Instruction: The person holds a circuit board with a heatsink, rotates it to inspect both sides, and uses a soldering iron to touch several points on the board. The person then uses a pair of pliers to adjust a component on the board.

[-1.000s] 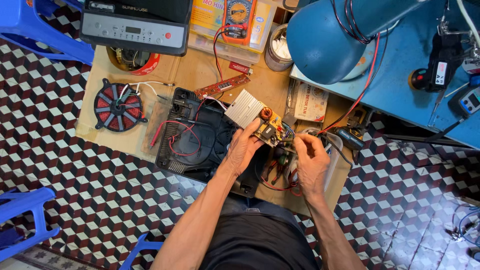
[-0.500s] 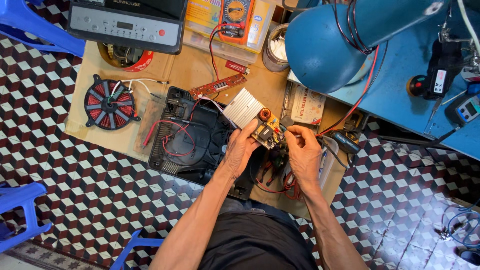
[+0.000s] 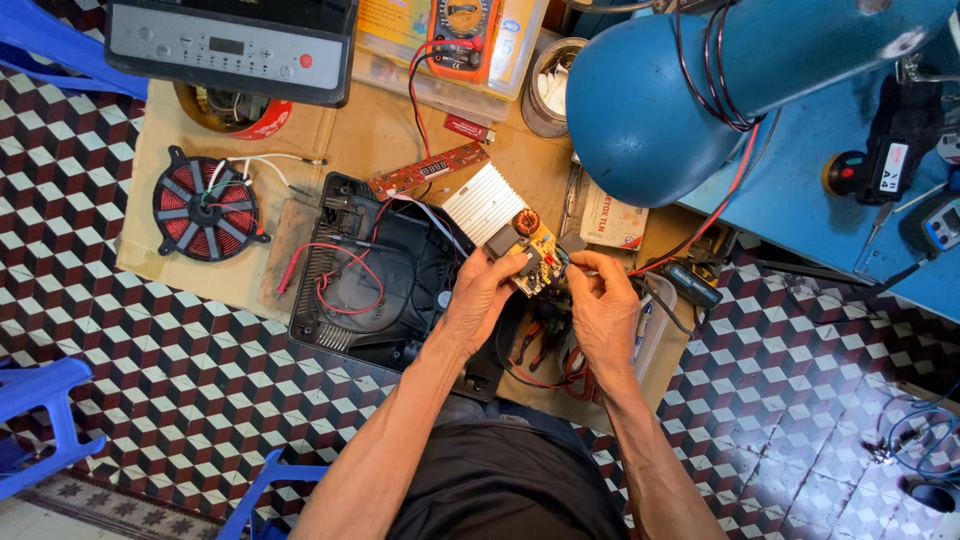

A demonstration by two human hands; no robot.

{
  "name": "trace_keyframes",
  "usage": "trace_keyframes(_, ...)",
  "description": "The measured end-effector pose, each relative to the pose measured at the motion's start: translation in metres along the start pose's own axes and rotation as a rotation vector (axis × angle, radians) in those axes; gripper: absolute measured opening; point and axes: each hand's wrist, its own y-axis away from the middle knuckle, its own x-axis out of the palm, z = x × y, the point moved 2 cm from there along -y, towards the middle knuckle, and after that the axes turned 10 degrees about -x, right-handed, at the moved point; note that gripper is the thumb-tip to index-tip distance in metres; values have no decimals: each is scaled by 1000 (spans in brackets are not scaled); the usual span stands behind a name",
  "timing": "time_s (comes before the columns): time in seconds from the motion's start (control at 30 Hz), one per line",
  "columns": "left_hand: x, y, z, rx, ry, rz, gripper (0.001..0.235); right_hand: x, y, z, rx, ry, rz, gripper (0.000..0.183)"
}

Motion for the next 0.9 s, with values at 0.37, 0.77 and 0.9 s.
trace_keyframes(0.37,2,-7,6,20,-73,-6,49,3,2,-8,126,-49,13,20)
trace_keyframes(0.77,12,-10,1,-13,-20,-30,46,4,2,-14,80,-178,-62,17)
trace_keyframes(0.9,14,-11,-1,-15,-19,-25,46,3,-1,-14,61,-155,-70,16)
